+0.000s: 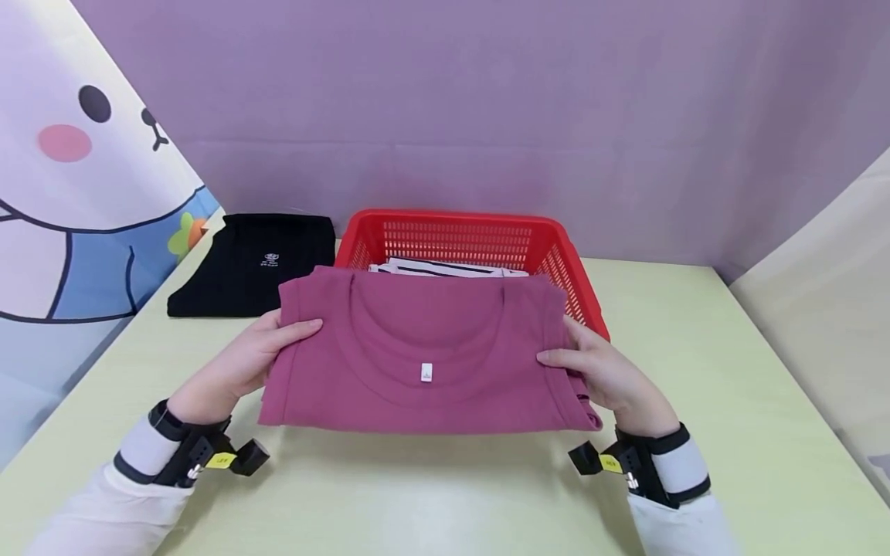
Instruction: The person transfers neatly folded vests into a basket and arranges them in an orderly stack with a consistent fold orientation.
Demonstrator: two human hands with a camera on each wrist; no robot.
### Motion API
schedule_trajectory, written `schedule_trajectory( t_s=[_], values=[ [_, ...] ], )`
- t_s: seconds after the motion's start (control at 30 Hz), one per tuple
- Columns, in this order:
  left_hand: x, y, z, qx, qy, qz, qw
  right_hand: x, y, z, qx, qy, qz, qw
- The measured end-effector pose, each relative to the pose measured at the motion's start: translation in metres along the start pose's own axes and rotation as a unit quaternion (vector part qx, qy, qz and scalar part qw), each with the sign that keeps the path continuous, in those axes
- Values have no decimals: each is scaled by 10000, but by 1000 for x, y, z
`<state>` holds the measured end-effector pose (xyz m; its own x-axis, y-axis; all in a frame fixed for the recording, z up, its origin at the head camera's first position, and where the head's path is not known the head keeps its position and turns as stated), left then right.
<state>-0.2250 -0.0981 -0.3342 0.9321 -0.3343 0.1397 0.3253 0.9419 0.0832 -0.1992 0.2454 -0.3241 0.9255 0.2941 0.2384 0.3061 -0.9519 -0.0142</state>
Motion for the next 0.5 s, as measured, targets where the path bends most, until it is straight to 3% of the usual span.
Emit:
schedule_trajectory(
  t_s=[0.1,0.17,0.27,0.5],
  values=[
    [1,2,0,-111,42,5,9999,1,4,-2,-205,-533,-536,9969],
    [2,3,1,-154,74,18,9999,2,5,-1,-348,-599,-701,9951],
    [4,5,1,-167,38,56,9998,3,1,3,-287,-520,-578,9966],
    [5,9,-2,-233,-99,112,9996,8,-10,14,212,135,164,9996]
  ],
)
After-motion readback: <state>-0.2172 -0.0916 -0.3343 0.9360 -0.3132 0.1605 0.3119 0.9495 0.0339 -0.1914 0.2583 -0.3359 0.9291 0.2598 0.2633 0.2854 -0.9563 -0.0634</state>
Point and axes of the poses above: each hand's wrist, its own x-axis away from the middle knuckle, its own y-axis out of the palm, z = x × y, the point moved 8 cm from there along -x, towards the middle knuckle, and after that the axes turned 10 degrees about z, right-handed, at the moved point
